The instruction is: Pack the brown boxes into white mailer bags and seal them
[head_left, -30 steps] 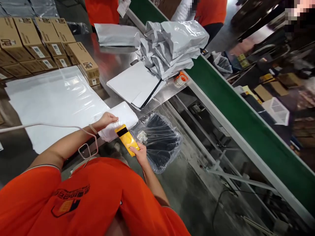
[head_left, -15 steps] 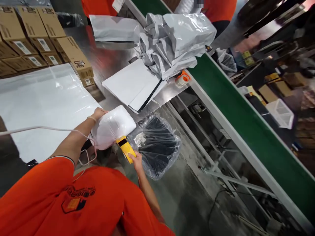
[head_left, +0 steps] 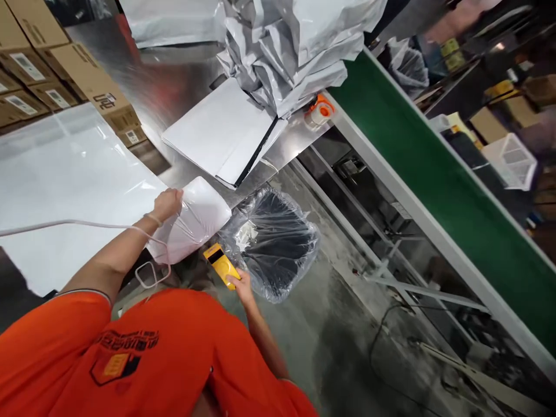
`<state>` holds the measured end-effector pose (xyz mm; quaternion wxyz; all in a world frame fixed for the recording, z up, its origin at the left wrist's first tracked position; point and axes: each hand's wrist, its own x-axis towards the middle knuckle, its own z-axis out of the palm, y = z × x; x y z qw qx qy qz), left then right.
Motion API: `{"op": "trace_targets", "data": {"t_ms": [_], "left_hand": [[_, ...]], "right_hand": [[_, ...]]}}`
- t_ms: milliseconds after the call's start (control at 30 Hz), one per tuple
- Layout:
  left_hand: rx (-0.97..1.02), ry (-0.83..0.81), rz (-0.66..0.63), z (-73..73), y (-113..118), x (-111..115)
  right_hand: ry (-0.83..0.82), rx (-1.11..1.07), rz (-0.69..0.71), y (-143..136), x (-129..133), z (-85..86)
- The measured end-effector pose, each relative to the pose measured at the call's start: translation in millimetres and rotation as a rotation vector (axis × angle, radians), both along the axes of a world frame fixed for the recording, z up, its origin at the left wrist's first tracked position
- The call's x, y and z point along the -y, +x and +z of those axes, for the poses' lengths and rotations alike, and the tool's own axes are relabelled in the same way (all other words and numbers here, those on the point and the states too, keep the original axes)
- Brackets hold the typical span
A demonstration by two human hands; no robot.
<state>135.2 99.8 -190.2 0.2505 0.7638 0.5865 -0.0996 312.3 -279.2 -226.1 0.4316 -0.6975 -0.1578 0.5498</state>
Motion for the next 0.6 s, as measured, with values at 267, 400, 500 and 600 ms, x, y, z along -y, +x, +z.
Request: {"op": "trace_targets", "data": {"t_ms": [267,400,500,600], "left_hand": [[-0.043,-0.063,0.064,8.3,1,-8],[0.07,-0.118,0.083,10.3,-1,-24],[0.182,-0.138,0.111,8.2,-2,-27],[0.364,-0.181,0.116,5.1,-4,-12]], "right_hand": [[-0.041,-0.015,-0.041,-26,-44,-33.1],[0.011,-0.005,-0.037,-24,-54,-22.4],[0.05,0.017,-0.024,-10,-31,7.7],[0.147,-0.023,-0.023,1,-17,47.4]]}}
